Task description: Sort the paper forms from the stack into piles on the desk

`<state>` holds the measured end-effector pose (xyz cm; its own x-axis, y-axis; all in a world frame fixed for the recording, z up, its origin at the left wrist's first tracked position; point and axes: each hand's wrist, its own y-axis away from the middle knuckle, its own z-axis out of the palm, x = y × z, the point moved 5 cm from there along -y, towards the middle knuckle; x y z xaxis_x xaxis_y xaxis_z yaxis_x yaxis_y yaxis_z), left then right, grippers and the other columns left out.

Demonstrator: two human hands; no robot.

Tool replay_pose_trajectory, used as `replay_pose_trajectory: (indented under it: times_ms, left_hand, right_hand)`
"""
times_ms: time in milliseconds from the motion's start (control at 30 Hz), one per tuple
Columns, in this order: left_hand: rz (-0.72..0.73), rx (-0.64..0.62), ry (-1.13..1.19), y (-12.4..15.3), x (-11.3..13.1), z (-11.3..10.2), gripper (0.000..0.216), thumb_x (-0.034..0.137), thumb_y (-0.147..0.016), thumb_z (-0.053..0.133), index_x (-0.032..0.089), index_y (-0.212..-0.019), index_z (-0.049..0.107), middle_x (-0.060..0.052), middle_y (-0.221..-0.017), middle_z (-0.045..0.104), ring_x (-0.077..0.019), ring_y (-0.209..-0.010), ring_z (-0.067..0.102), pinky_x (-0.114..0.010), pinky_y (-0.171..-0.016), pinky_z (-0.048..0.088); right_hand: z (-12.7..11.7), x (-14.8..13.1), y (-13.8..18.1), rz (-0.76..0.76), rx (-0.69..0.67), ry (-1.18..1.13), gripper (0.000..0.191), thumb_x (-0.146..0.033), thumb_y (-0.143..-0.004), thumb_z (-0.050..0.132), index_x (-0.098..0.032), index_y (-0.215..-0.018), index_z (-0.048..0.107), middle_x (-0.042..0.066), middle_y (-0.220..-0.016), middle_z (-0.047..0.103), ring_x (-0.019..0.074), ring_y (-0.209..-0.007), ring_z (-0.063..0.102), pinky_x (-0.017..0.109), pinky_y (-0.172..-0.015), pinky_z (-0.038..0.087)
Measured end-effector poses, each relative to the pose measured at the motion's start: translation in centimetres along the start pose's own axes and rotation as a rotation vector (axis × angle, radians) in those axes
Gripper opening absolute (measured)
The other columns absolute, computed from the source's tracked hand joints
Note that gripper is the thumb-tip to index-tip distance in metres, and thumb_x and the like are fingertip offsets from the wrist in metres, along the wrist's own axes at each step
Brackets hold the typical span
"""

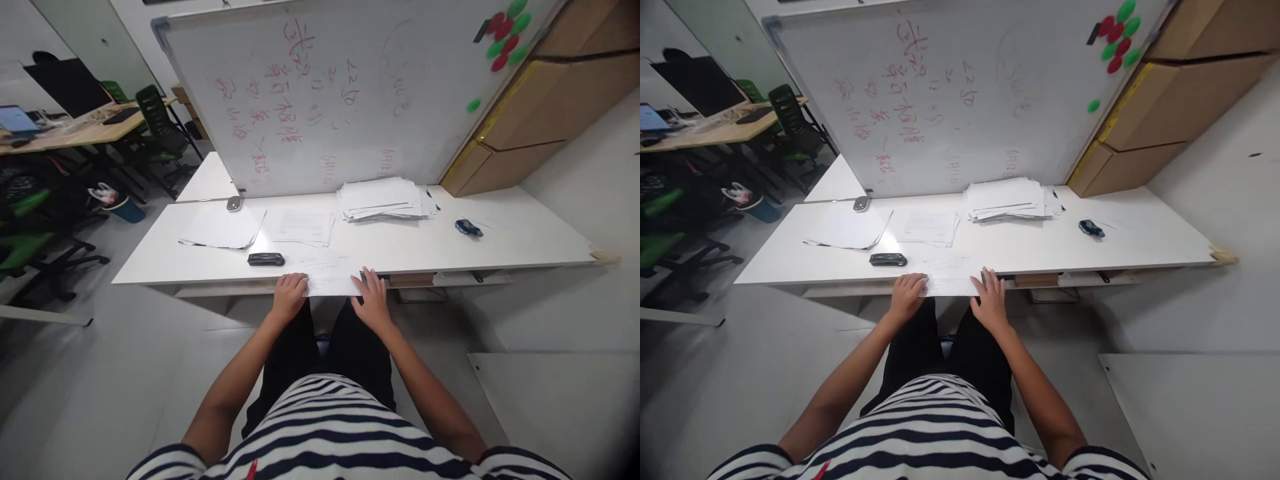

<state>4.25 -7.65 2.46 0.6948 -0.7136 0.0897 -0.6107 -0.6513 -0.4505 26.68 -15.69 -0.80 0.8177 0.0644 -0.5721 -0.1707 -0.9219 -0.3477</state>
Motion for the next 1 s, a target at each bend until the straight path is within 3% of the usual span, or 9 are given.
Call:
replay_pose_trajectory:
  times_ms: [133,233,333,433,500,600,733,867,1000]
  left_hand:
    - [-0.017,0.097,0.044,2.3,0.5,0.7,0.016,0.009,-0.079,0.052,0.020,-0.087,0.061,-0.007,-0.110,0.067,-0.0221,-0.101,0.058,-0.037,-0.087,0.040]
    - [-0.022,0.082,0.072,3.1,0.7,1.0,0.014,0.010,-0.079,0.052,0.020,-0.084,0.062,-0.008,-0.112,0.067,-0.0227,-0.102,0.058,-0.038,-0.088,0.040]
    - [-0.006,0.029,0.118,3.8,1.0,1.2,0.013,0.013,-0.082,0.051,0.020,-0.084,0.062,-0.008,-0.114,0.066,-0.0229,-0.104,0.058,-0.040,-0.092,0.039]
    - [-0.078,-0.020,0.196,4.7,0.5,1.2,0.014,0.016,-0.080,0.055,0.021,-0.091,0.062,-0.009,-0.124,0.060,-0.0256,-0.115,0.053,-0.043,-0.099,0.037]
    - [-0.186,-0.066,0.284,5.5,-0.3,1.1,0.034,0.020,-0.075,0.063,0.021,-0.109,0.059,-0.013,-0.139,0.047,-0.0302,-0.129,0.041,-0.047,-0.105,0.033]
    - [-0.315,-0.198,0.568,6.4,-1.3,1.7,0.084,0.027,-0.065,0.075,0.022,-0.138,0.035,-0.016,-0.152,0.025,-0.0340,-0.138,0.029,-0.051,-0.108,0.031]
    - [-0.629,-0.180,1.136,6.4,-2.3,2.4,0.113,0.036,-0.064,0.079,0.032,-0.147,0.002,-0.018,-0.154,0.016,-0.0286,-0.127,0.045,-0.047,-0.099,0.043]
    - [-0.944,-0.070,1.467,4.6,-3.1,2.7,0.090,0.045,-0.071,0.072,0.030,-0.143,0.021,-0.016,-0.143,0.041,-0.0220,-0.110,0.058,-0.035,-0.084,0.051]
    - [-0.970,-0.088,1.511,2.4,-3.3,2.0,0.076,0.045,-0.069,0.075,0.026,-0.134,0.040,-0.013,-0.135,0.051,-0.0227,-0.114,0.056,-0.031,-0.082,0.050]
  right_hand:
    - [0.4,3.9,3.3,0.525,0.181,-0.663,0.043,-0.033,-0.080,0.047,-0.024,-0.122,0.053,0.009,-0.143,0.043,0.0279,-0.131,0.042,0.051,-0.103,0.039]
    - [2.3,4.1,2.7,0.752,-0.102,-1.142,0.045,-0.052,-0.084,0.046,-0.025,-0.118,0.057,0.008,-0.123,0.062,0.0272,-0.115,0.057,0.046,-0.090,0.050]
    - [2.6,2.9,0.8,0.725,-0.333,-1.280,0.045,-0.053,-0.077,0.063,-0.021,-0.108,0.065,0.009,-0.108,0.070,0.0274,-0.103,0.064,0.042,-0.088,0.052]
    - [2.5,2.5,-0.8,0.711,-0.357,-1.199,0.042,-0.044,-0.067,0.077,-0.019,-0.100,0.068,0.008,-0.099,0.072,0.0274,-0.094,0.067,0.043,-0.090,0.051]
    - [2.4,2.5,-1.4,0.689,-0.360,-1.117,0.044,-0.044,-0.065,0.078,-0.018,-0.099,0.069,0.008,-0.097,0.073,0.0276,-0.092,0.068,0.044,-0.089,0.051]
    - [2.0,2.1,-2.2,0.587,-0.377,-0.979,0.046,-0.048,-0.068,0.074,-0.018,-0.103,0.068,0.008,-0.099,0.072,0.0281,-0.093,0.067,0.044,-0.085,0.051]
    - [0.6,0.8,-3.4,0.428,-0.390,-0.800,0.044,-0.051,-0.072,0.069,-0.018,-0.101,0.069,0.007,-0.100,0.072,0.0273,-0.091,0.066,0.041,-0.081,0.052]
    - [-0.8,-0.6,-4.9,0.369,-0.423,-0.773,0.044,-0.052,-0.074,0.066,-0.017,-0.100,0.069,0.007,-0.099,0.072,0.0265,-0.089,0.066,0.039,-0.078,0.052]
    - [-2.4,-2.2,-6.8,0.290,-0.419,-0.819,0.045,-0.051,-0.072,0.069,-0.018,-0.103,0.069,0.006,-0.102,0.071,0.0261,-0.093,0.065,0.039,-0.081,0.052]
